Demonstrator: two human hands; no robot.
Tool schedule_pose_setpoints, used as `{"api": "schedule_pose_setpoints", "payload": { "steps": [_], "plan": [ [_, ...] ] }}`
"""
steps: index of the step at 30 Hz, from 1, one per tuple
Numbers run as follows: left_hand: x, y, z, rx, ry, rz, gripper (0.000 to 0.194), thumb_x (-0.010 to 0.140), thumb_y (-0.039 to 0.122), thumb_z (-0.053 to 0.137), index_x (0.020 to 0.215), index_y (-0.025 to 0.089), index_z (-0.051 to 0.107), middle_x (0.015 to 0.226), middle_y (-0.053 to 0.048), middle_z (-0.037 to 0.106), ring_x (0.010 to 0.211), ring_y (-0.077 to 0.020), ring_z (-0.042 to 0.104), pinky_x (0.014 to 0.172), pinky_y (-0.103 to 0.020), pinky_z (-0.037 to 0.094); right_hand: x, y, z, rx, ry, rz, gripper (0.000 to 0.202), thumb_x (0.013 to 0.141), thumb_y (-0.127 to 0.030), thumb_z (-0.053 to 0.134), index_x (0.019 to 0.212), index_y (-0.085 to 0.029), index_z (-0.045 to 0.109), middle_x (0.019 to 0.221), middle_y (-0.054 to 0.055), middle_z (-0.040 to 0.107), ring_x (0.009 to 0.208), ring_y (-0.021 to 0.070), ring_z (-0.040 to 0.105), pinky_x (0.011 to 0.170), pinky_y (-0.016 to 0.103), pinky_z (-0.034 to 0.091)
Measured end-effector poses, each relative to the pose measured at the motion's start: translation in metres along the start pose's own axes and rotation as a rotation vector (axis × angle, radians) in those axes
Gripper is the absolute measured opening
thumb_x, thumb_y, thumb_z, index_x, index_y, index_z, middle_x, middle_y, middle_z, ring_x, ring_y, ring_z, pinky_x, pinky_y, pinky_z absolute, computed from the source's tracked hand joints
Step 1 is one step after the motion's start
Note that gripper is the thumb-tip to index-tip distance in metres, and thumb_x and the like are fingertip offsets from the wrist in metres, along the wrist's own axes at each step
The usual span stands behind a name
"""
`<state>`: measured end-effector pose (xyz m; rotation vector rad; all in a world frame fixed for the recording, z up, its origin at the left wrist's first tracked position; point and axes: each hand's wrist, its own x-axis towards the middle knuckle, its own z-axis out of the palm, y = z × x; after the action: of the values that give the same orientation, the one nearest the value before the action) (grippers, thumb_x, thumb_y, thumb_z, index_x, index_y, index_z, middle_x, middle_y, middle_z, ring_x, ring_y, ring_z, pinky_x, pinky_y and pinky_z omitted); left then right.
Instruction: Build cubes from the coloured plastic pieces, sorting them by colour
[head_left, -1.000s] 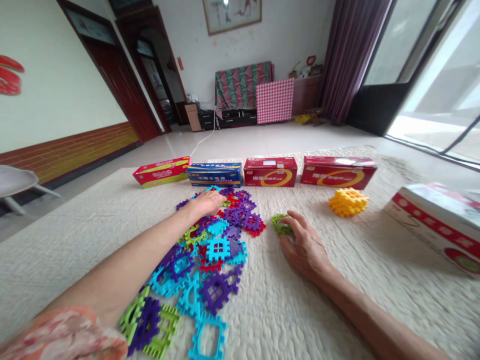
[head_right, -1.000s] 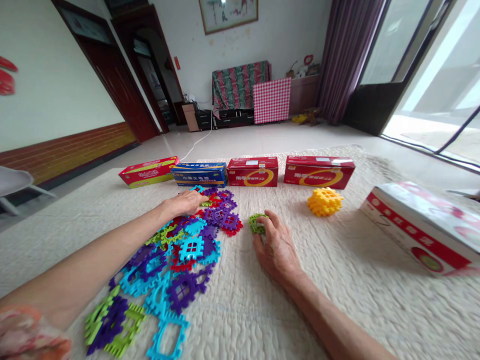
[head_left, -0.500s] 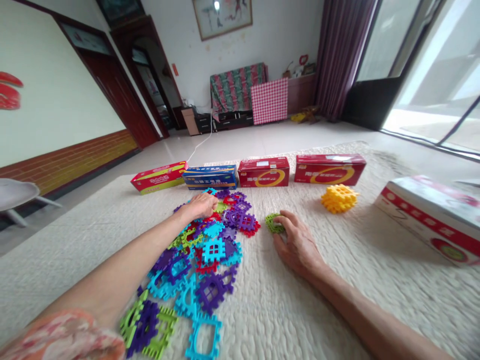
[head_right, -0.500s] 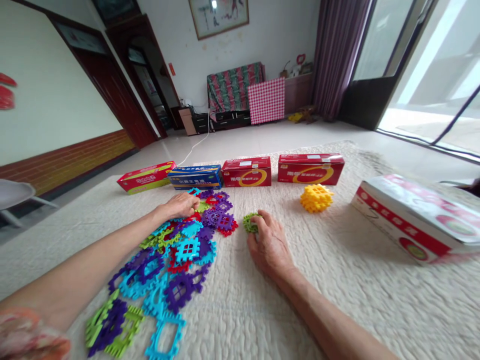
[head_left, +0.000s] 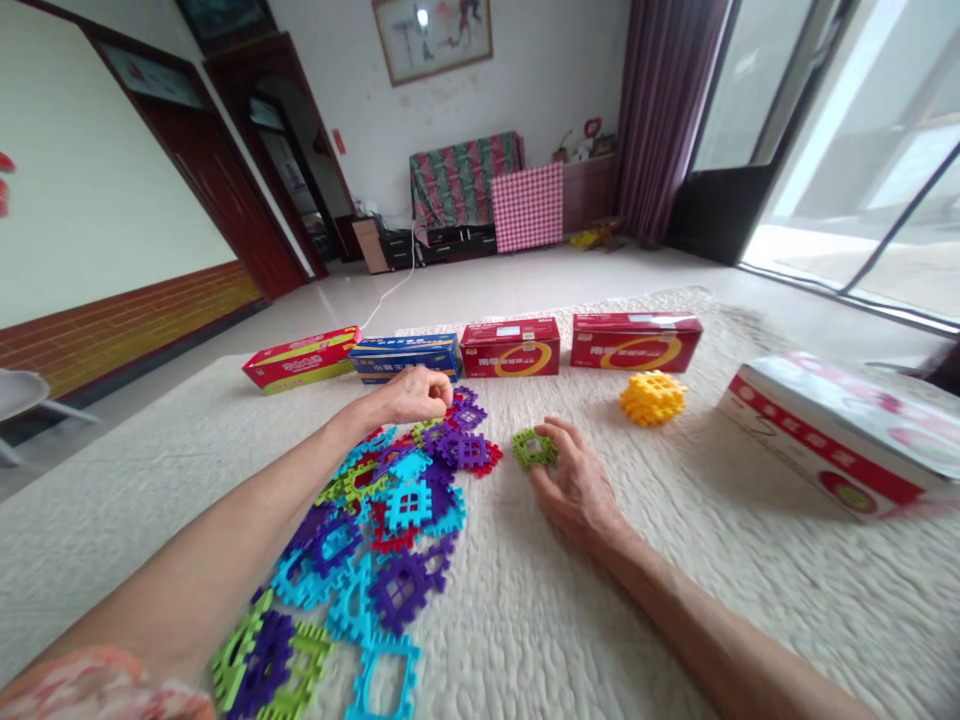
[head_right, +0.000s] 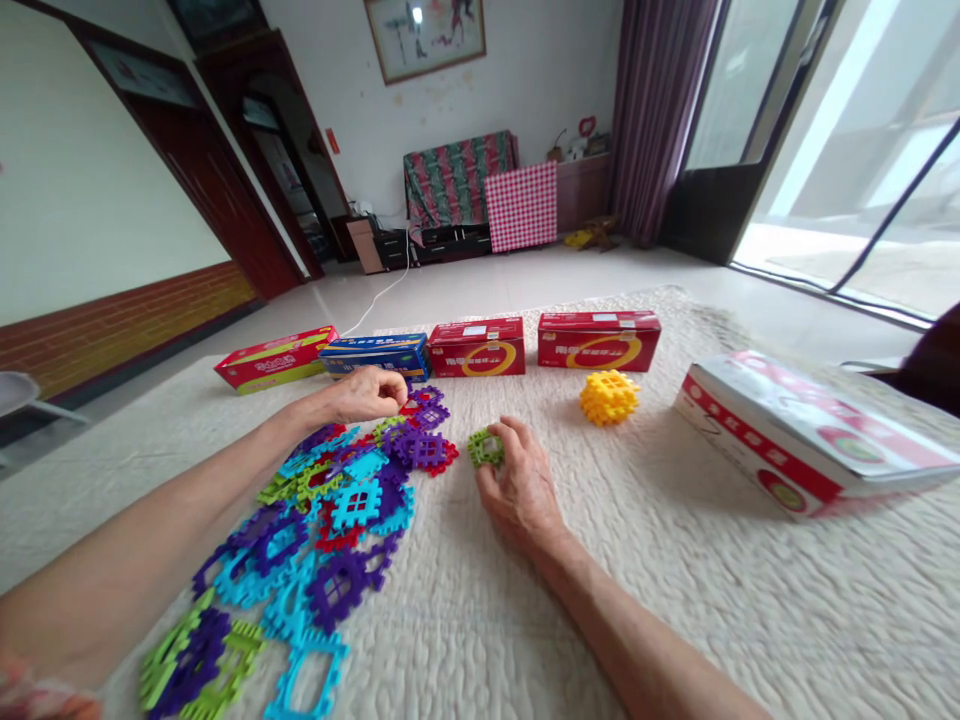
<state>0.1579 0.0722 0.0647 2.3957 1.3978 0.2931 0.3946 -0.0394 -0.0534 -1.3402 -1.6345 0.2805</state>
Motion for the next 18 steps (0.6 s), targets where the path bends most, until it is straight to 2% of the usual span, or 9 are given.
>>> {"api": "schedule_pose_setpoints", "payload": {
  "steps": [5,8,11,14,16,18],
  "plan": [
    [0.018,0.029,0.037,-0.483,-0.106,-0.001,0.017,0.062,0.016,0.055,0.076,0.016,0.063,0.061,0.002,0.061,0.054,-0.009,0.055,0.053,-0.02,0.042,0.004,0.002,-0.004,0.139,0.141,0.056,0.031,0.082,-0.025,0.047,0.111,-0.02,0.057,0.119,0.012,0.061,0.112,0.0245,0.058,0.094,0.042,0.047],
    [0.025,0.042,0.055,-0.607,-0.164,-0.022,0.02,0.065,0.017,0.056,0.084,0.015,0.063,0.064,0.001,0.064,0.057,-0.0095,0.059,0.058,-0.022,0.047,0.004,0.003,-0.005,0.182,0.177,0.1,0.032,0.087,-0.031,0.043,0.113,-0.019,0.057,0.116,0.012,0.062,0.11,0.0246,0.058,0.091,0.042,0.049],
    [0.026,0.035,0.053,-0.433,-0.078,-0.056,0.025,0.069,0.018,0.057,0.091,0.015,0.065,0.066,-0.001,0.066,0.061,-0.0115,0.063,0.059,-0.022,0.047,0.004,0.003,-0.004,0.162,0.147,0.051,0.03,0.085,-0.03,0.047,0.11,-0.019,0.057,0.121,0.012,0.059,0.114,0.0245,0.056,0.097,0.042,0.045],
    [0.018,0.01,0.034,-0.067,0.07,-0.136,0.022,0.068,0.017,0.055,0.085,0.016,0.069,0.065,0.001,0.067,0.063,-0.0126,0.063,0.059,-0.021,0.044,0.003,0.001,-0.002,0.085,0.04,-0.014,0.027,0.081,-0.028,0.053,0.106,-0.02,0.059,0.125,0.012,0.057,0.117,0.0256,0.054,0.1,0.044,0.042],
    [0.008,-0.009,0.022,0.149,0.048,-0.183,0.02,0.068,0.019,0.056,0.08,0.019,0.071,0.067,0.002,0.068,0.065,-0.0132,0.062,0.059,-0.021,0.042,0.002,0.0,-0.001,0.008,-0.039,-0.05,0.029,0.079,-0.026,0.055,0.107,-0.021,0.06,0.126,0.011,0.057,0.117,0.0267,0.053,0.1,0.046,0.041],
    [-0.002,-0.025,0.016,0.266,0.001,-0.22,0.019,0.069,0.023,0.056,0.079,0.021,0.072,0.066,0.002,0.068,0.066,-0.0137,0.061,0.058,-0.021,0.039,0.0,-0.002,-0.002,-0.079,-0.109,-0.1,0.034,0.076,-0.024,0.057,0.11,-0.022,0.059,0.126,0.011,0.057,0.117,0.0277,0.053,0.1,0.048,0.04]
  ]
}}
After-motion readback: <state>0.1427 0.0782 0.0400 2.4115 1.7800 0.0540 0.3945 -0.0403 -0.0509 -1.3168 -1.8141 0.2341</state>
